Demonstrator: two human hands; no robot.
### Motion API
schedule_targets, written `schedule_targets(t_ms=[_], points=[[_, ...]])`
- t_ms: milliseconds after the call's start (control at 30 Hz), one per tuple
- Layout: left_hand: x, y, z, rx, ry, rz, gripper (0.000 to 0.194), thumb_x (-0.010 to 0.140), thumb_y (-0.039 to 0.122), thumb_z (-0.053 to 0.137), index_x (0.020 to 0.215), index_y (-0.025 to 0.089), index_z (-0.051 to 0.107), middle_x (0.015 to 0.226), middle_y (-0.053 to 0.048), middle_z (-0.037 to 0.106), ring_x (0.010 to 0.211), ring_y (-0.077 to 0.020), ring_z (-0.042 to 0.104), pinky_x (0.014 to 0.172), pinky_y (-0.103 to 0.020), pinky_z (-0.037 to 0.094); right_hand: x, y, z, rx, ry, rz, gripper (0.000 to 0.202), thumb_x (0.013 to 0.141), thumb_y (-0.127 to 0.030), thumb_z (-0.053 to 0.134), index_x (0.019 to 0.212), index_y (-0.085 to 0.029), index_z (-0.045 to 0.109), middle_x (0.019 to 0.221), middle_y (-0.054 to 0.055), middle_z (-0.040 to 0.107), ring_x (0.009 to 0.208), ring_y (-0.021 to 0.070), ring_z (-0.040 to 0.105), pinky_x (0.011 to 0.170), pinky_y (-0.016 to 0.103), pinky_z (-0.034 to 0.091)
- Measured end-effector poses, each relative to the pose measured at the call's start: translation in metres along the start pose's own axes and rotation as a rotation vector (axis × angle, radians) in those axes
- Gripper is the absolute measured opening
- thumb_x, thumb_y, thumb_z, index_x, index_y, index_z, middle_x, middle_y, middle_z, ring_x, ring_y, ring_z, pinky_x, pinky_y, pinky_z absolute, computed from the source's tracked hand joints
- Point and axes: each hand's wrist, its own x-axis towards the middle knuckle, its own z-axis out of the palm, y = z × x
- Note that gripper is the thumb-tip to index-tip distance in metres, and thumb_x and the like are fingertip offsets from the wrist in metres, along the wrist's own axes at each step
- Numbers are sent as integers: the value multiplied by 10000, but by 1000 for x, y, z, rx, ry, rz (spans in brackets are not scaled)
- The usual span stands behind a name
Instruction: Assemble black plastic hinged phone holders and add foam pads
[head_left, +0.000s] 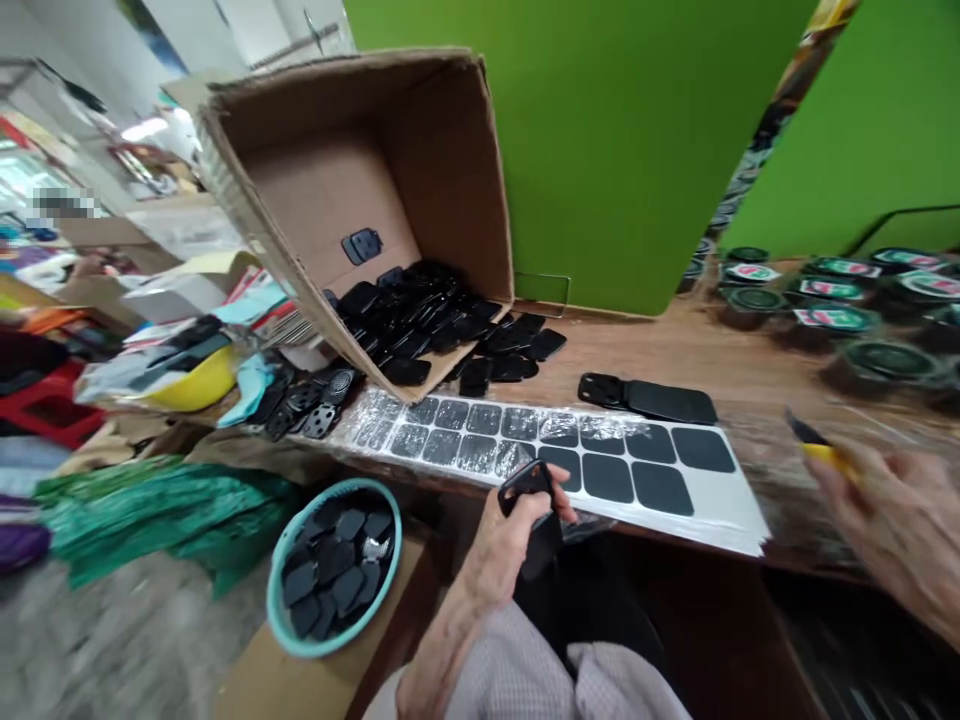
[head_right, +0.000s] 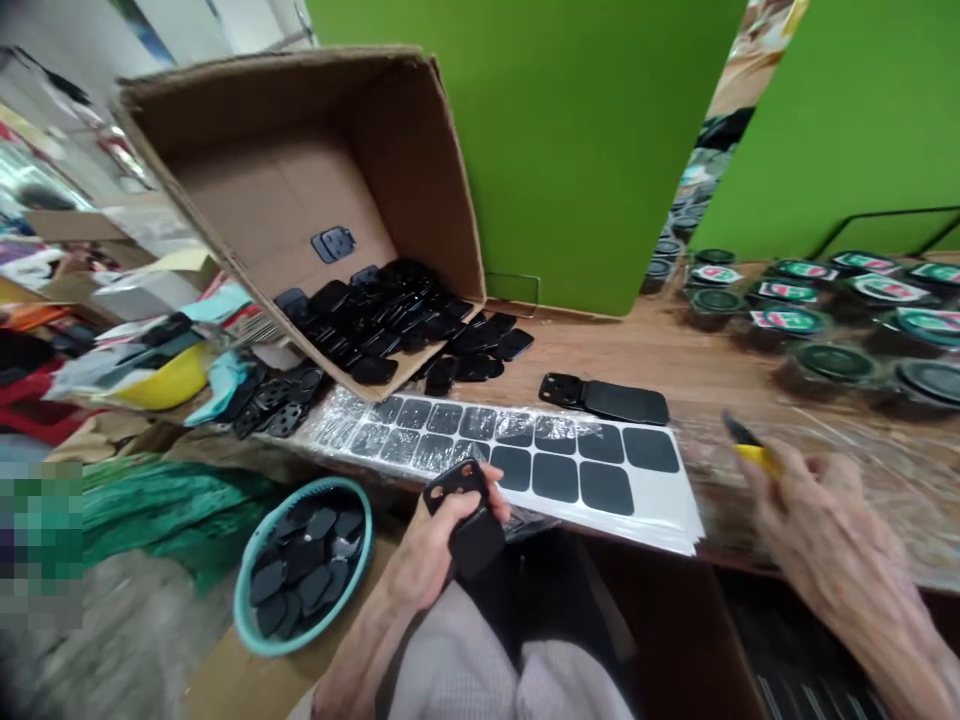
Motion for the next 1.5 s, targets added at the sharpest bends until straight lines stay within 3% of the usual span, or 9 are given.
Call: schedule_targets(t_ms=[133,267,433,767,900,1033,1167,1333,1500], points=[[-4,-5,-3,277,-9,53,209,864,241,499,987,200,662,796,-2,617,800,-142,583,825,-272,426,-31,-96,8,125,-186,-175,287,982,-344,416,1239,-271,522,1025,94,608,870,235,661,736,370,546],[-10,-5,-6,490,-18,150,203,895,283,486,1004,198,635,916,-37,625,879,-179,579,836,-296,426,-43,-161,18,244,-318,-351,377,1002,-282,413,1377,-252,436,1033,71,617,804,158,670,677,266,574],[-16,-7,-14,641,-35,306,221,946,326,459,1045,194,606,999,-60,611,923,-190,580,846,-309,433,-44,-169,15,164,-381,-416,403,1007,-296,411,1401,-213,423,988,63,613,733,145,658,622,280,572],[-20,-15,-21,710,-50,395,167,941,249,470,1021,203,609,981,-39,597,921,-160,575,852,-286,428,-42,-168,13,25,-334,-518,341,1011,-301,355,1256,-160,546,992,89,652,802,185,689,597,293,567],[-29,-9,-19,606,-24,352,168,891,196,498,974,207,644,966,-31,613,902,-157,584,847,-284,431,-31,-141,16,17,-363,-297,408,1005,-386,347,1195,-145,617,941,100,672,714,197,684,609,324,562],[-27,-4,-8,47,-9,35,158,801,200,532,882,182,666,767,-13,632,744,-143,606,795,-294,462,-39,-126,30,328,-363,102,447,849,-541,598,1140,-207,657,923,54,713,755,197,681,687,302,560],[-17,-3,3,-317,-13,-64,161,710,217,574,829,163,667,745,-25,649,755,-175,648,801,-324,490,-63,-136,43,611,-561,356,365,785,-529,666,949,-207,716,774,14,683,666,171,627,593,256,513],[-7,-2,-2,-310,146,-5,371,719,218,639,1088,210,672,903,-6,686,782,-140,646,761,-265,494,-71,-147,44,871,-511,787,469,681,-574,749,882,-158,668,574,-46,457,488,88,410,439,214,338],[-3,-4,-13,87,295,199,334,784,319,704,1099,208,694,1016,-37,719,880,-154,661,841,-274,511,-59,-137,37,982,-392,901,477,640,-542,802,889,-157,674,682,-25,496,512,63,413,444,194,346]])
